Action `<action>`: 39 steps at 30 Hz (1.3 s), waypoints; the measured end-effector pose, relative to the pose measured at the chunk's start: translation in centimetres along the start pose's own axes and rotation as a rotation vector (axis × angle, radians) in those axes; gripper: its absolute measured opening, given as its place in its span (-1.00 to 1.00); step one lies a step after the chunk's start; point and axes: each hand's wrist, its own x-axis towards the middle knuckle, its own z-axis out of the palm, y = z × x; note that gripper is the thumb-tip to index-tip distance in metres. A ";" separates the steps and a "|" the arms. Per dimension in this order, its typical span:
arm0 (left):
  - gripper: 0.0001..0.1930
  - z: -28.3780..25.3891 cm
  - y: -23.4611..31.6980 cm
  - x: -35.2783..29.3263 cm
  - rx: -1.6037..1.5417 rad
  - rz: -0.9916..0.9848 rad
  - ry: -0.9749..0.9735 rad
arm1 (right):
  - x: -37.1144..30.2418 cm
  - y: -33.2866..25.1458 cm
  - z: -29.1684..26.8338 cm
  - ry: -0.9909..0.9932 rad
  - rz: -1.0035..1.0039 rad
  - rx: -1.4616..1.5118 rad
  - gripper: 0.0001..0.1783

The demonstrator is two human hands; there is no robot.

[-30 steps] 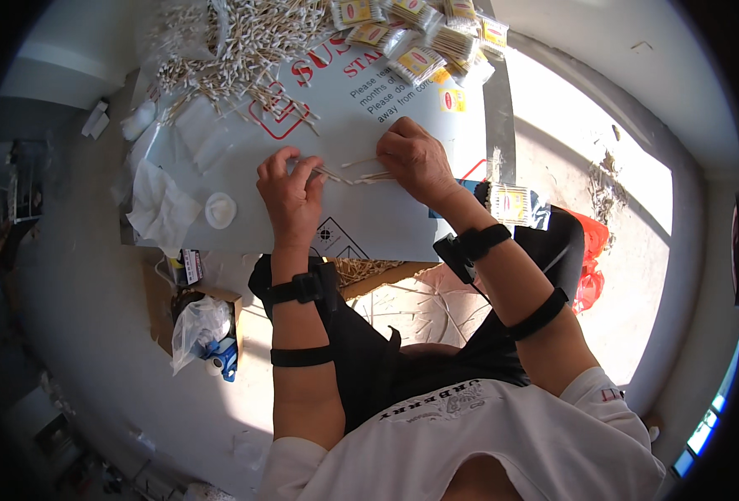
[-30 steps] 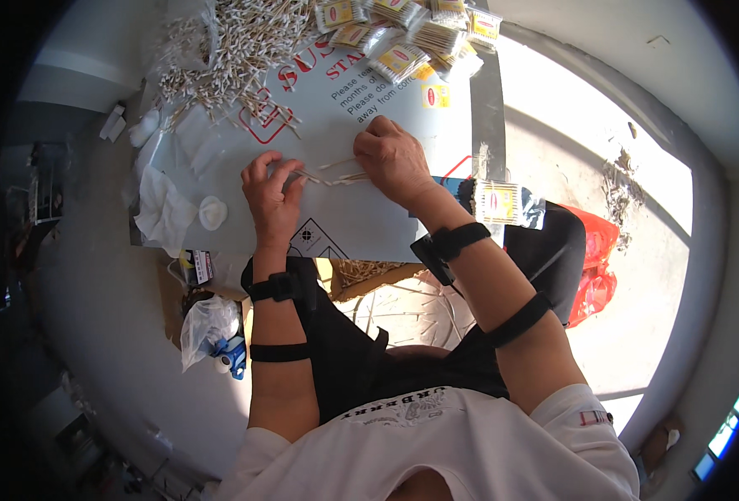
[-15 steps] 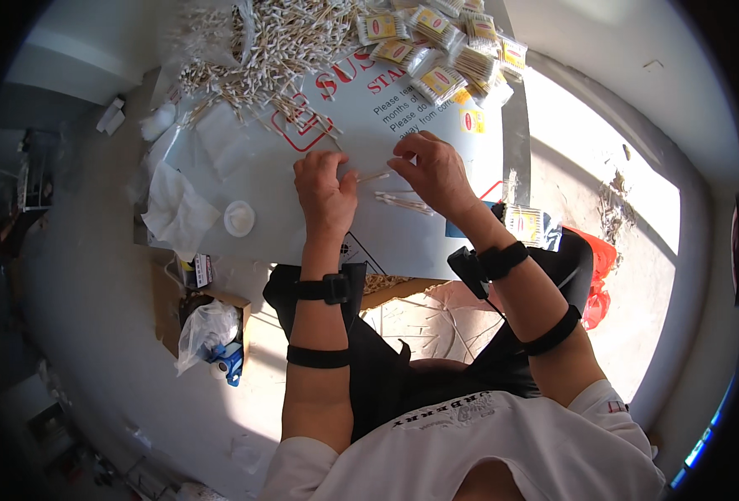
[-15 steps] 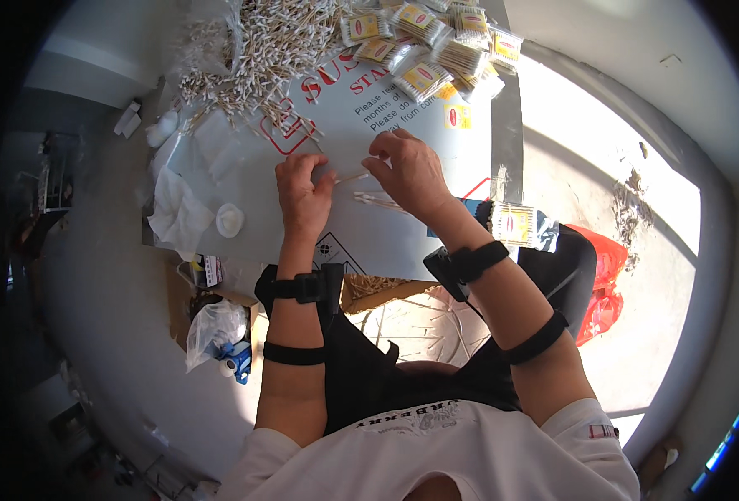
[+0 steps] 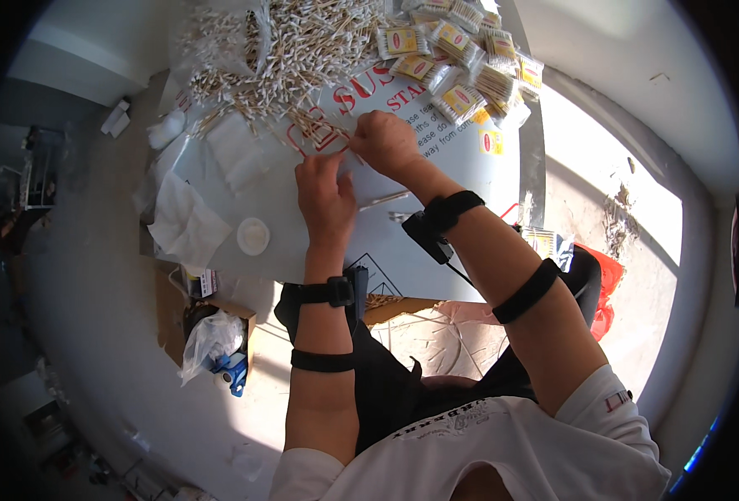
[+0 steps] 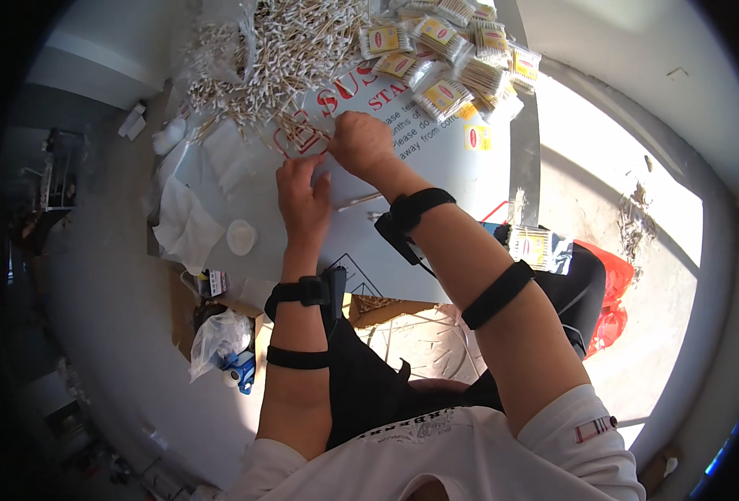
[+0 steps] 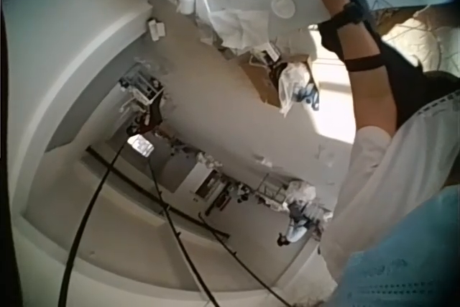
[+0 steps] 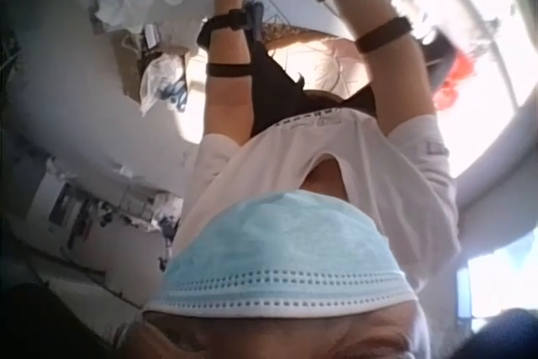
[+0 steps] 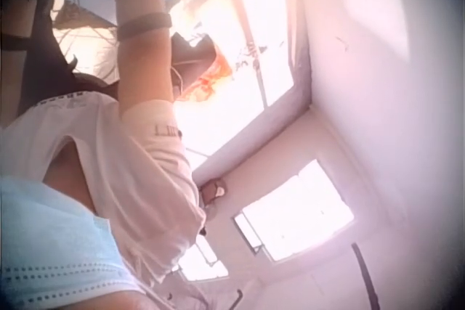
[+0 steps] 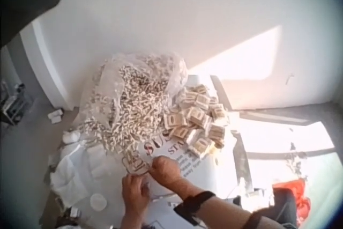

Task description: Packaging cotton swabs into small plastic bags.

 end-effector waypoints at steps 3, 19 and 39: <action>-0.69 0.2 1.0 1.2 0.006 0.063 -0.009 | 0.1 1.2 -1.0 0.051 -0.007 0.067 -0.83; -0.82 -1.1 -2.4 -0.8 0.093 -0.060 0.122 | 0.3 2.5 -2.5 -0.054 -0.345 0.121 -0.86; -0.21 1.5 3.2 -2.6 0.313 0.173 -0.402 | -4.2 6.0 -4.4 -0.106 -0.500 0.034 -0.86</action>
